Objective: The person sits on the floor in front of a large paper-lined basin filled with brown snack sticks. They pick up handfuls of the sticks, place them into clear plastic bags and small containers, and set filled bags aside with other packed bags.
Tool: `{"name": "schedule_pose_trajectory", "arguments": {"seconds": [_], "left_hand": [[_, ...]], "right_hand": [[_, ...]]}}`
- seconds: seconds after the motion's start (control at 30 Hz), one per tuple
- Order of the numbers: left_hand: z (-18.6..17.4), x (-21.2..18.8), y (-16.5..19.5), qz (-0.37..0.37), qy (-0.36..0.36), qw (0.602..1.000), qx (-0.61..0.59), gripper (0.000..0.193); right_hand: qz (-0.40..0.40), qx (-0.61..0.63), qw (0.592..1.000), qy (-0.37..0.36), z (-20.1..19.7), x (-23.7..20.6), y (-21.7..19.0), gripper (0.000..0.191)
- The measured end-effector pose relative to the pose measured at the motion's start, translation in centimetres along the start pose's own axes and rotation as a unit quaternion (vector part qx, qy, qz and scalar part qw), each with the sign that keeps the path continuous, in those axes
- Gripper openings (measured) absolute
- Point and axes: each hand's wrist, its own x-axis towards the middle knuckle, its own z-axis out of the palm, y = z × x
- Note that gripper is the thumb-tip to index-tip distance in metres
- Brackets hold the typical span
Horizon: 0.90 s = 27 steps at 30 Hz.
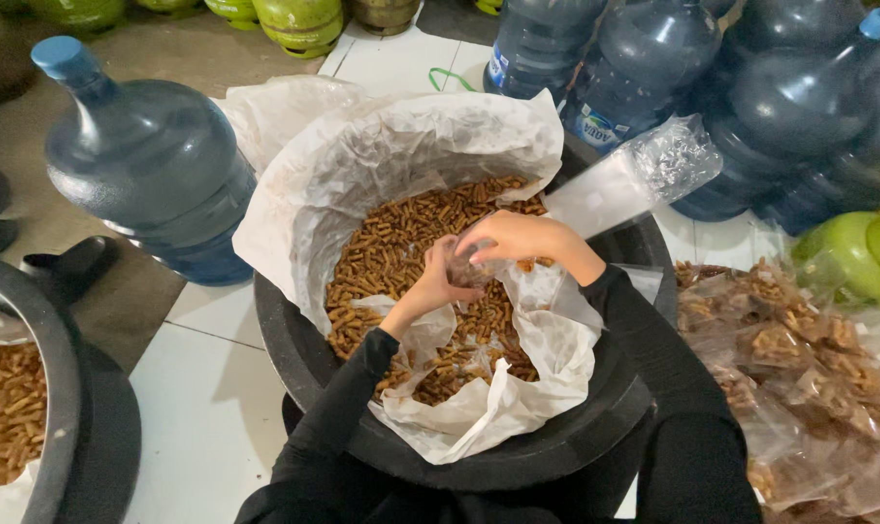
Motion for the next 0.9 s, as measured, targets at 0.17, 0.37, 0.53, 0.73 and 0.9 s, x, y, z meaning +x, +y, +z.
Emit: {"name": "schedule_pose_trajectory", "arguments": {"seconds": [0.17,0.37,0.53,0.73,0.9], "left_hand": [[-0.6,0.4,0.5,-0.138,-0.025,0.944,-0.300,0.095],[-3.5,2.0,-0.3,-0.189,0.208,0.898,-0.339,0.090],[-3.8,2.3,-1.2,-0.090,0.215,0.931,-0.282,0.101],[-3.9,2.7,-1.3,-0.124,0.176,0.944,-0.250,0.108],[-3.9,2.9,-1.5,-0.124,0.167,0.954,-0.215,0.110]], "right_hand": [[0.054,0.004,0.972,0.228,-0.9,0.8,-2.1,0.020],[0.164,0.045,0.831,0.529,-0.8,1.4,3.1,0.024],[0.275,-0.039,0.957,0.079,7.9,3.9,9.9,0.041],[0.260,-0.158,0.923,-0.235,21.2,4.4,10.0,0.127],[0.186,-0.128,0.974,-0.011,24.4,5.0,10.0,0.133]]}}
